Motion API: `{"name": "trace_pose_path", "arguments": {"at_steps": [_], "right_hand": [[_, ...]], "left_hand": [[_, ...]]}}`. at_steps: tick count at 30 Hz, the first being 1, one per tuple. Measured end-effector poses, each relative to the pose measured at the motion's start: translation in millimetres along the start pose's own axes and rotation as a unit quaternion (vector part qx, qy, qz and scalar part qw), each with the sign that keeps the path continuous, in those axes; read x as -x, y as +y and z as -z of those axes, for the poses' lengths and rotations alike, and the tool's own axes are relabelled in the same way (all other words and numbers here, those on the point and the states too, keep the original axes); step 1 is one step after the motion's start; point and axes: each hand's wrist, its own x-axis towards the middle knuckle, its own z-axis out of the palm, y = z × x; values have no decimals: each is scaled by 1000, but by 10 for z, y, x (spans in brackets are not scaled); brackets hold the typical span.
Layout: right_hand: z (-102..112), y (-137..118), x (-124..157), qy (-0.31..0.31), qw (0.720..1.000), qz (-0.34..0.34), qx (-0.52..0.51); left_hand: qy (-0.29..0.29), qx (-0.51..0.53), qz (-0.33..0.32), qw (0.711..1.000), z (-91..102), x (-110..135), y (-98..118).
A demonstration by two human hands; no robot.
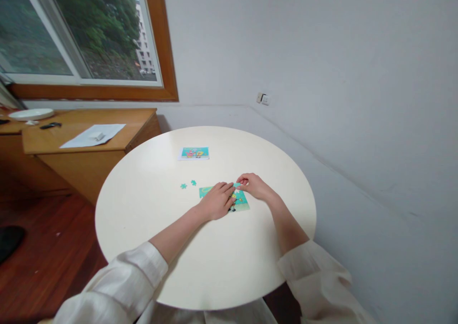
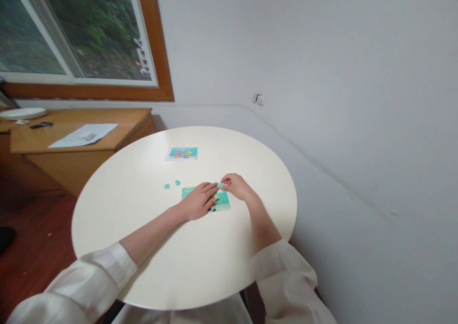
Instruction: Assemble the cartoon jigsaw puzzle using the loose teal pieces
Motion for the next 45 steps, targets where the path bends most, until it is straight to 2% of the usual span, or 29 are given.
{"name": "trace_pose_path", "arguments": {"at_steps": [10,18,27,36,41,45], "right_hand": [[-2,-2,9,-7,997,-22,-79],[-20,25,-14,-11,991,-5,-135],[-42,91,-52,-11,986,-18,-163],[-39,109,-93,36,978,-55,-200],[-37,96,-97,39,974,-70,-212],[-38,96,-87,39,981,-61,-182]], "left_hand": [[-12,6,29,999,-3,12,8],[-31,-5,32,999,21,18,8],[-43,-34,25,998,5,13,5],[-57,-47,31,997,-44,19,-9],[-38,-49,37,997,-40,19,1],[-30,-37,26,999,-37,14,-6]]}}
